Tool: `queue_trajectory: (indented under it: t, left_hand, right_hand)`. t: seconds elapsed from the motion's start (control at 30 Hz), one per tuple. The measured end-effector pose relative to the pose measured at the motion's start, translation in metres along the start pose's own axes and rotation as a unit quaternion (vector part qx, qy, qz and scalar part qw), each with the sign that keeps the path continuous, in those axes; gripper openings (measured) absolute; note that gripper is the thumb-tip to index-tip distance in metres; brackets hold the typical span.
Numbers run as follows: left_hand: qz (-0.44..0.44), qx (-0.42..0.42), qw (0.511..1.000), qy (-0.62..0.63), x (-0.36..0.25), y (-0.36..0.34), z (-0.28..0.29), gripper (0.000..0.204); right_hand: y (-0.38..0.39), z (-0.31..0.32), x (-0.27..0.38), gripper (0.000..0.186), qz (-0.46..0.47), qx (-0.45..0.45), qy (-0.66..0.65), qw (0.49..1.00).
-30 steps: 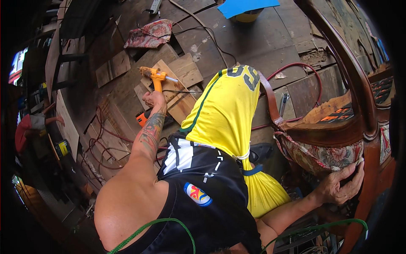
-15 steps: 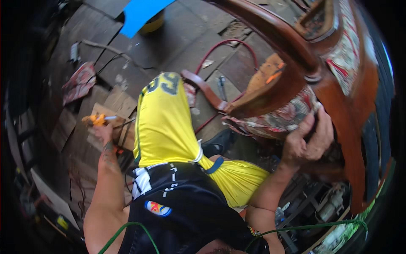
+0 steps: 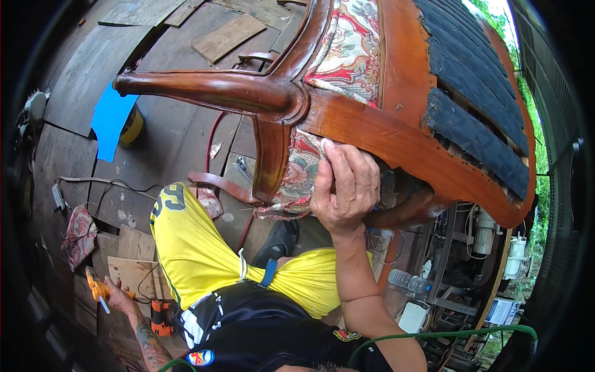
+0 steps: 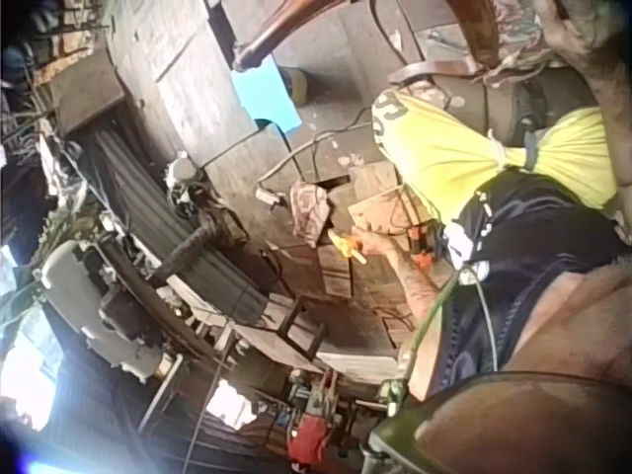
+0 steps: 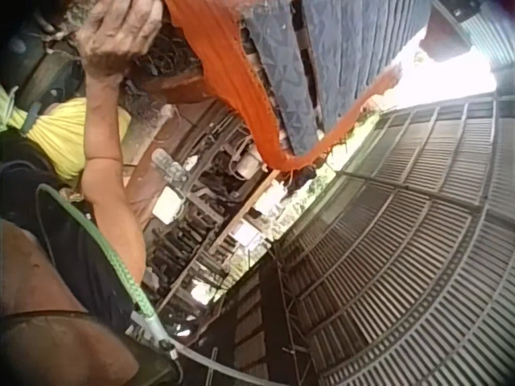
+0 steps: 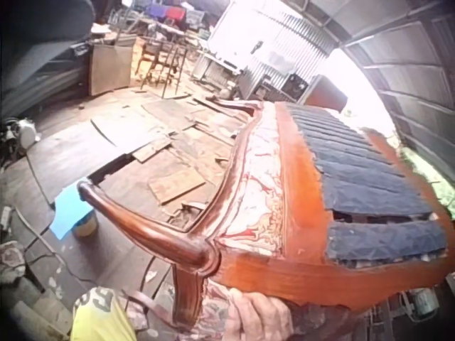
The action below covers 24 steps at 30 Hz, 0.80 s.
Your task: Applying adhesive and securing fabric trim to a wooden chair frame using a hot glue gun.
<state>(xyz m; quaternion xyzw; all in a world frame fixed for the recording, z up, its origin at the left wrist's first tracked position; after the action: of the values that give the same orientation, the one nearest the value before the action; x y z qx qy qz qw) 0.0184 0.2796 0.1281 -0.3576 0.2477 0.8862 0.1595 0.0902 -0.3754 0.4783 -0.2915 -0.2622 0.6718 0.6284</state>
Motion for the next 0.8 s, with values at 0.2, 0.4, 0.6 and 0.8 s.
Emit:
queue_trajectory:
  t: [0.2,0.4,0.6,0.8]
  left_hand:
    - [-0.218,0.121,0.963,0.102,-0.146,0.104,-0.044,0.049]
    - [-0.351,0.262,0.892,0.11,-0.243,0.188,-0.068,0.035]
    - [-0.273,0.553,0.781,0.096,-0.284,0.267,-0.097,0.039]
    - [-0.461,0.561,0.688,0.019,-0.331,0.32,-0.121,0.035]
  right_hand:
    - [-0.001,0.002,-0.002,0.036,-0.004,-0.001,0.01,1.0]
    - [-0.003,0.002,-0.003,0.035,-0.003,-0.01,0.008,1.0]
    - [-0.001,0.0,-0.003,0.033,-0.003,-0.018,0.008,1.0]
    - [-0.002,-0.001,-0.004,0.033,-0.005,-0.026,-0.007,1.0]
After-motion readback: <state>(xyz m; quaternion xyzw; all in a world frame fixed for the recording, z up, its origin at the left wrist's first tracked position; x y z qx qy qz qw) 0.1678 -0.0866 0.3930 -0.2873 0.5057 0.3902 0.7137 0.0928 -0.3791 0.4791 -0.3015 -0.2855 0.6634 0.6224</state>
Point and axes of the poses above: each hand's wrist, its own y-axis away from the middle knuckle, its own z-axis out of the back of the hand, x = y × z, the point moved 5 cm from there along -y, towards the middle knuckle, and after that the axes turned 3 degrees about -y, right-handed, at the moved point
